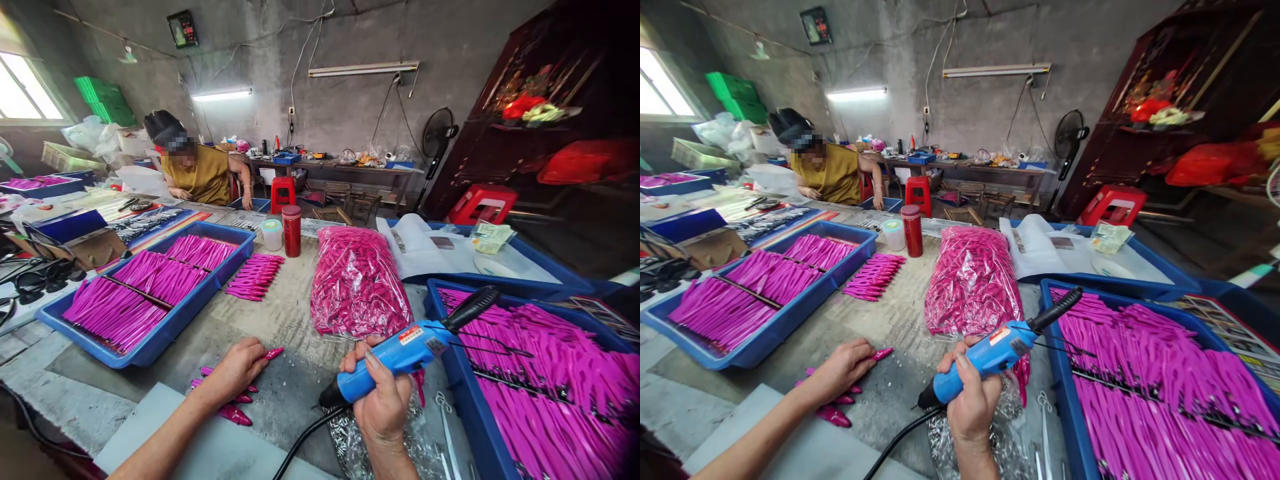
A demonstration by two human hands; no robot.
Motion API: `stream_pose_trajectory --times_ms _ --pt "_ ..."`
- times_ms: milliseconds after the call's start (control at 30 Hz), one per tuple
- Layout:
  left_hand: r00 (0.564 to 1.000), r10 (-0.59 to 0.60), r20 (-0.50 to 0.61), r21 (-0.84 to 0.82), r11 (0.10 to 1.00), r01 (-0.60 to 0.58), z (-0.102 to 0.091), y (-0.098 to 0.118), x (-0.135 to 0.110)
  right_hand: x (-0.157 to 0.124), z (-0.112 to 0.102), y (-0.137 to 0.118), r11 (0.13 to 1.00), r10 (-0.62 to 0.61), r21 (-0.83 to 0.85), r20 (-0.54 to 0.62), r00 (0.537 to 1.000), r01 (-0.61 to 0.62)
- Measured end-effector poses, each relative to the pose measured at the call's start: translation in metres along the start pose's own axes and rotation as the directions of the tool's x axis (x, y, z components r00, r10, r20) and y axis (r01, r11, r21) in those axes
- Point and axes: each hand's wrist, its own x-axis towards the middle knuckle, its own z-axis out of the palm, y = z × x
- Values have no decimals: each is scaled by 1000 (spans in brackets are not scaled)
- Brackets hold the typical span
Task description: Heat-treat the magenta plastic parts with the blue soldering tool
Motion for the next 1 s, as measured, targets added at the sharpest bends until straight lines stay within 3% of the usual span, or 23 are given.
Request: stream_pose_trajectory --times_ms 433,733,1000 --pt "993 -73 90 42 997 70 -4 5 7 0 0 0 1000 10 20 1 1000 -10" --pt "989 -130 66 34 991 128 1 6 4 -6 8 2 997 -71 -29 20 997 71" --pt "978 -198 66 51 979 195 6 12 4 -1 46 22 975 -143 -121 295 945 185"
